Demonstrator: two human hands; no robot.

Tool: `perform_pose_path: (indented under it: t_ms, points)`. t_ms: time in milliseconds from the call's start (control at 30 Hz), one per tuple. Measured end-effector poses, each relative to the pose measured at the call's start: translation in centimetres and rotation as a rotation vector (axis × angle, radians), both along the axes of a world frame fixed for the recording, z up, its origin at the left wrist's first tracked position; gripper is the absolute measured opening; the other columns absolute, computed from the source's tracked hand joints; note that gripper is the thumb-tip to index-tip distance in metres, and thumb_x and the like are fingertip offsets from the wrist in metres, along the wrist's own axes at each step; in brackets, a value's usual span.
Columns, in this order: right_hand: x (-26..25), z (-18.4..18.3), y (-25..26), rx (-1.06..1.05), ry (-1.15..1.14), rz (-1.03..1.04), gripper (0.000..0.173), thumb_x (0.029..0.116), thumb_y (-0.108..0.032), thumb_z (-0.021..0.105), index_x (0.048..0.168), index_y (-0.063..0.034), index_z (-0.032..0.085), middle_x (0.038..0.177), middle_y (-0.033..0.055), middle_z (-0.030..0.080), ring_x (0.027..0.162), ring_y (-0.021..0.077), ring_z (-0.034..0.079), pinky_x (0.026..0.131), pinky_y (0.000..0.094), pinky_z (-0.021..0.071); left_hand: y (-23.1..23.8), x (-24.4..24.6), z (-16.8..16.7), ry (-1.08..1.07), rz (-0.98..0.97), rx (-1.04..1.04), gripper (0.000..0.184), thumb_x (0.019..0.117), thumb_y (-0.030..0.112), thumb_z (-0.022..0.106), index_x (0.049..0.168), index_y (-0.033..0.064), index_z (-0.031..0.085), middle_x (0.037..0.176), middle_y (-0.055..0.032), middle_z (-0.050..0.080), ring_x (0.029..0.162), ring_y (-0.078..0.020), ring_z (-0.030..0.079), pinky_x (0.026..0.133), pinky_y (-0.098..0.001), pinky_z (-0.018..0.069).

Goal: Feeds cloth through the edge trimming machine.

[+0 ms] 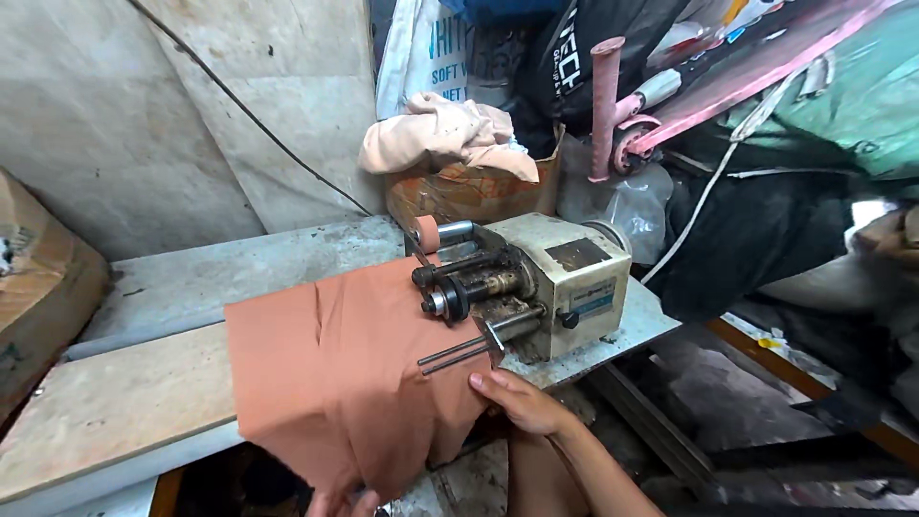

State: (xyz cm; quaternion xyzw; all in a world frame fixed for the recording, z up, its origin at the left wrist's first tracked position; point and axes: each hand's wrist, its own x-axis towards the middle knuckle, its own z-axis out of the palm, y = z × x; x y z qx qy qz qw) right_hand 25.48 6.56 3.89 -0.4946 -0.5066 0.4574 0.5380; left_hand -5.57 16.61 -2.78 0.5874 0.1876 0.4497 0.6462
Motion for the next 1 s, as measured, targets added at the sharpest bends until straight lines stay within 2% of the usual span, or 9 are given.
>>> perform_pose_path:
  t_ms: [100, 233, 333, 467, 567, 700, 800, 933, 1000]
  points:
    - [0.0, -0.1, 0.0, -0.009, -0.012, -0.012, 0.037, 0.1106, -0.035, 0.041, 0.108, -0.0079, 0.066, 0.094, -0.0018, 0.071, 0.089, 0.0054, 0.067, 0.084, 0.029, 0.057, 0.2, 0.0, 0.2, -0.084, -0.022, -0.017, 0.032, 0.0942, 0.025, 0.074, 0.126, 0.0275, 0.067, 0.113, 0.0071, 0.075, 0.102, -0.0056, 0.07, 0.093, -0.0265, 0.0578]
    - [0.1, -0.1, 0.1, 0.009, -0.001, 0.009, 0.038, 0.1113, -0.034, 0.039, 0.115, -0.0057, 0.065, 0.101, -0.0007, 0.072, 0.097, 0.0062, 0.068, 0.091, 0.0306, 0.0569, 0.5, 0.3, 0.7, 0.073, 0.032, 0.061, 0.038, 0.0916, 0.024, 0.077, 0.127, 0.0259, 0.064, 0.116, 0.0097, 0.074, 0.106, -0.0068, 0.07, 0.096, -0.0286, 0.0577]
    - [0.1, -0.2, 0.0, 0.007, -0.019, 0.002, 0.038, 0.1111, -0.034, 0.039, 0.111, -0.0068, 0.065, 0.097, -0.0013, 0.071, 0.093, 0.0056, 0.068, 0.087, 0.0296, 0.0573, 0.3, 0.3, 0.5, -0.032, 0.021, 0.02, 0.034, 0.0935, 0.022, 0.075, 0.126, 0.0275, 0.067, 0.112, 0.0089, 0.075, 0.1, -0.0048, 0.071, 0.09, -0.0249, 0.0591]
    - [0.0, 0.0, 0.1, -0.013, -0.022, -0.007, 0.038, 0.1109, -0.035, 0.039, 0.108, -0.0082, 0.065, 0.093, -0.0023, 0.071, 0.089, 0.005, 0.068, 0.083, 0.0283, 0.0576, -0.1, 0.0, 0.4, 0.064, 0.016, 0.017, 0.038, 0.0915, 0.019, 0.077, 0.127, 0.0218, 0.063, 0.112, 0.0087, 0.075, 0.101, -0.0069, 0.071, 0.091, -0.028, 0.0597]
    - [0.0, -0.1, 0.1, 0.007, -0.012, -0.001, 0.037, 0.1111, -0.033, 0.04, 0.109, -0.0067, 0.065, 0.095, -0.0008, 0.071, 0.091, 0.0064, 0.068, 0.086, 0.0303, 0.0578, 0.0, -0.6, 0.0, -0.098, 0.0, -0.054, 0.031, 0.0938, 0.023, 0.074, 0.124, 0.027, 0.067, 0.109, 0.0074, 0.076, 0.096, -0.0046, 0.072, 0.086, -0.0257, 0.0602]
    - [0.0, 0.1, 0.1, 0.01, -0.017, -0.007, 0.036, 0.111, -0.032, 0.039, 0.11, -0.0071, 0.066, 0.098, -0.0019, 0.072, 0.094, 0.0057, 0.068, 0.089, 0.0303, 0.0573, 0.1, -0.7, 0.2, 0.033, -0.007, -0.006, 0.04, 0.0909, 0.02, 0.078, 0.128, 0.0241, 0.063, 0.114, 0.0078, 0.075, 0.102, -0.0075, 0.071, 0.092, -0.0291, 0.0601]
    - [-0.1, 0.1, 0.0, -0.001, -0.029, -0.014, 0.036, 0.1109, -0.033, 0.04, 0.108, -0.0073, 0.066, 0.095, -0.0021, 0.071, 0.091, 0.0053, 0.068, 0.086, 0.0297, 0.0575, 0.1, -1.0, 0.4, -0.084, 0.031, -0.05, 0.034, 0.0928, 0.022, 0.075, 0.126, 0.0271, 0.067, 0.112, 0.0077, 0.075, 0.1, -0.0057, 0.071, 0.09, -0.0272, 0.0596]
    - [0.0, 0.1, 0.0, -0.012, -0.043, -0.008, 0.037, 0.1108, -0.034, 0.04, 0.107, -0.0073, 0.066, 0.094, -0.0015, 0.071, 0.09, 0.0056, 0.068, 0.085, 0.0297, 0.0576, 0.3, -1.1, 0.8, 0.029, 0.036, -0.002, 0.038, 0.0912, 0.019, 0.077, 0.126, 0.0226, 0.063, 0.112, 0.0068, 0.075, 0.101, -0.0082, 0.072, 0.091, -0.0301, 0.0606]
    - [0.0, 0.0, 0.1, -0.009, -0.043, -0.006, 0.038, 0.111, -0.034, 0.04, 0.107, -0.0072, 0.066, 0.093, -0.0013, 0.07, 0.09, 0.0057, 0.068, 0.084, 0.0298, 0.0574, 0.2, -1.4, 0.7, -0.031, 0.041, -0.02, 0.035, 0.0914, 0.021, 0.077, 0.125, 0.0252, 0.067, 0.111, 0.0072, 0.076, 0.1, -0.0064, 0.072, 0.09, -0.0287, 0.0603]
